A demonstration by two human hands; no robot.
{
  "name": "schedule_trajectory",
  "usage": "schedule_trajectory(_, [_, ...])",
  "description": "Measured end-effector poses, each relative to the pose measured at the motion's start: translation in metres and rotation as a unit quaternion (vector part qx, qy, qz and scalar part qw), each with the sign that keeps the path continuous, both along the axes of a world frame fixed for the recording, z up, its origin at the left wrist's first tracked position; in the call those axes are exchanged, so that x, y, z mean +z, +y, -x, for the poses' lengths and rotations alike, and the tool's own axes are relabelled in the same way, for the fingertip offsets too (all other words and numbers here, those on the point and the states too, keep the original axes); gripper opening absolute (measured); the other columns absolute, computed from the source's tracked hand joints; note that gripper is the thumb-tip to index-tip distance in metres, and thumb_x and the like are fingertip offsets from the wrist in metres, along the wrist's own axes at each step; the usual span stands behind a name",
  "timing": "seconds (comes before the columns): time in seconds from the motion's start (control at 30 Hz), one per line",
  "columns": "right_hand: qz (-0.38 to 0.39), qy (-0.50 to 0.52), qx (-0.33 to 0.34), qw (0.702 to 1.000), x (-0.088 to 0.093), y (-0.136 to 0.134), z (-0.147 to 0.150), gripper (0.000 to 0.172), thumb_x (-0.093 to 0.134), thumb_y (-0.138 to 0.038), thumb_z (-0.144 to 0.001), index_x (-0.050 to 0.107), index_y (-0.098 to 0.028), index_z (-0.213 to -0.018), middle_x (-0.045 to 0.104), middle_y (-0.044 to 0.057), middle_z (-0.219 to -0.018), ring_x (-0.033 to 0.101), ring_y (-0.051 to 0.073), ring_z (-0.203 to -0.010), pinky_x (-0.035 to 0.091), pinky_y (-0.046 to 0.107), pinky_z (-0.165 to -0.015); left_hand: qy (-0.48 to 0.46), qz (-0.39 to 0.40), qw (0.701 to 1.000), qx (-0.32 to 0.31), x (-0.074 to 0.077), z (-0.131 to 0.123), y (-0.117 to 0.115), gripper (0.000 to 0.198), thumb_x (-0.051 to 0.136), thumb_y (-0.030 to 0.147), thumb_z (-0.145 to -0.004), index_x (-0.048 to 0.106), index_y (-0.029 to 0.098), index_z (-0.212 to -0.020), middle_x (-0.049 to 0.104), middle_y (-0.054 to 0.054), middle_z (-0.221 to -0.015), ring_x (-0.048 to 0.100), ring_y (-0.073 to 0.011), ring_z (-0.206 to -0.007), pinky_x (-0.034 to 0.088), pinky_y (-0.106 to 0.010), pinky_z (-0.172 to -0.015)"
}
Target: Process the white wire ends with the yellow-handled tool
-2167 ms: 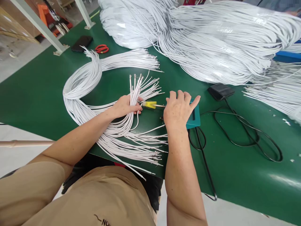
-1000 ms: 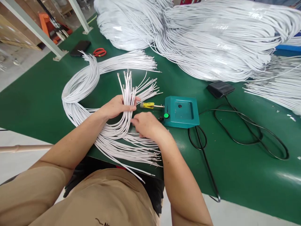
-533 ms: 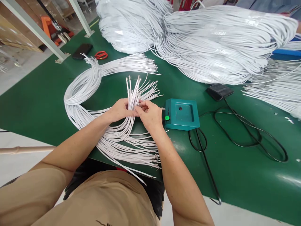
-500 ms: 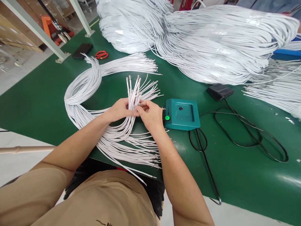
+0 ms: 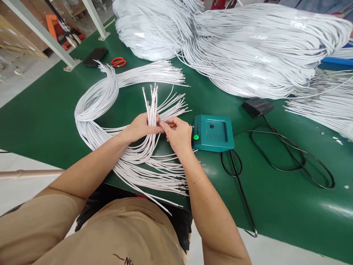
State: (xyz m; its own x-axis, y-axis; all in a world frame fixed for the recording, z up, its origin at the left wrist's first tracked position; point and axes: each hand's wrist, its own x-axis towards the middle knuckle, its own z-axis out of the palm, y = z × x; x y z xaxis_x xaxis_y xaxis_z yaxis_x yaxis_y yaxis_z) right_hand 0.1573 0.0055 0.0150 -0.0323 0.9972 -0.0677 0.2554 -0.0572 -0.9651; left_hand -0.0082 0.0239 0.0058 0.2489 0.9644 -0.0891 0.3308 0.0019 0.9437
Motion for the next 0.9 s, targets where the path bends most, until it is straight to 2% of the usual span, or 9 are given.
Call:
schedule_trajectory(0.13, [0.023,0.093,0.005,0.995,-0.0019,0.0019,-0.0001,0.020,0.065,-0.036,-0.073,0.063,-0.017,-0.066,0.050,-0.006,-0.047,0.040,0.006,-0.038,0.035,0.022,-0.041,-0.055,0.029,0.998,-0.001,-0.0003,-0.0011,-0.0006,0.036,0.081,0.032,-0.061,0.054,0.015,-0.079,0.066,0.001,-0.077,0.059,-0.0115,-0.070,0.046,-0.028,-0.073])
schedule_trajectory(0.3, [0.109,0.232,0.015,0.966,-0.0011,0.0014,-0.0003,0.020,0.071,-0.033,-0.067,0.061,-0.017,-0.064,0.046,-0.008,-0.051,0.031,0.003,-0.039,0.029,0.020,-0.039,-0.163,0.075,0.984,-0.013,-0.0032,-0.0026,-0.0013,0.033,0.078,0.022,-0.065,0.050,0.016,-0.080,0.067,-0.001,-0.077,0.068,-0.0146,-0.072,0.052,-0.030,-0.072])
schedule_trajectory(0.4, [0.101,0.209,0.014,0.973,0.0000,0.0015,-0.0011,0.019,0.071,-0.034,-0.069,0.066,-0.016,-0.075,0.043,-0.010,-0.049,0.031,0.004,-0.040,0.030,0.020,-0.039,-0.183,0.074,0.980,-0.024,-0.0029,-0.0042,-0.0019,0.033,0.077,0.021,-0.067,0.047,0.016,-0.080,0.067,-0.001,-0.076,0.070,-0.0161,-0.073,0.052,-0.027,-0.066])
schedule_trajectory(0.47, [0.063,0.159,0.015,0.985,0.0004,0.0028,-0.0024,0.029,0.070,-0.033,-0.069,0.070,-0.017,-0.093,0.045,-0.010,-0.048,0.036,0.006,-0.042,0.033,0.021,-0.040,-0.181,0.072,0.980,-0.032,-0.0017,-0.0053,-0.0023,0.035,0.078,0.023,-0.068,0.045,0.017,-0.079,0.067,-0.002,-0.075,0.070,-0.0163,-0.072,0.050,-0.025,-0.061])
schedule_trajectory(0.53, [0.032,0.119,0.023,0.992,0.0011,0.0046,-0.0042,0.034,0.068,-0.030,-0.068,0.071,-0.017,-0.100,0.050,-0.009,-0.051,0.043,0.008,-0.045,0.037,0.022,-0.042,-0.185,0.074,0.979,-0.041,-0.0003,-0.0062,-0.0027,0.036,0.078,0.023,-0.068,0.044,0.017,-0.080,0.067,-0.002,-0.076,0.070,-0.0158,-0.072,0.049,-0.024,-0.059])
schedule_trajectory(0.63, [0.021,0.103,0.029,0.994,0.0030,0.0064,-0.0070,0.021,0.070,-0.029,-0.066,0.071,-0.016,-0.083,0.062,-0.004,-0.061,0.049,0.008,-0.050,0.041,0.022,-0.046,-0.196,0.072,0.977,-0.052,0.0005,-0.0065,-0.0031,0.035,0.077,0.020,-0.069,0.044,0.017,-0.080,0.067,-0.001,-0.076,0.069,-0.0148,-0.070,0.048,-0.023,-0.058])
schedule_trajectory(0.77, [0.022,0.119,0.011,0.993,0.0046,0.0059,-0.0089,0.019,0.076,-0.031,-0.064,0.072,-0.016,-0.075,0.069,0.000,-0.068,0.051,0.008,-0.053,0.043,0.023,-0.049,-0.200,0.056,0.976,-0.063,-0.0028,-0.0042,-0.0025,0.031,0.076,0.019,-0.071,0.048,0.015,-0.083,0.067,-0.002,-0.079,0.070,-0.0156,-0.074,0.050,-0.023,-0.060])
schedule_trajectory(0.9, [0.012,0.137,0.008,0.991,0.0042,0.0043,-0.0089,0.016,0.075,-0.031,-0.067,0.071,-0.016,-0.070,0.068,-0.001,-0.064,0.051,0.008,-0.052,0.042,0.023,-0.051,-0.233,0.043,0.968,-0.087,-0.0068,-0.0007,-0.0011,0.034,0.074,0.021,-0.075,0.056,0.014,-0.103,0.065,0.000,-0.079,0.068,-0.0137,-0.075,0.051,-0.023,-0.063])
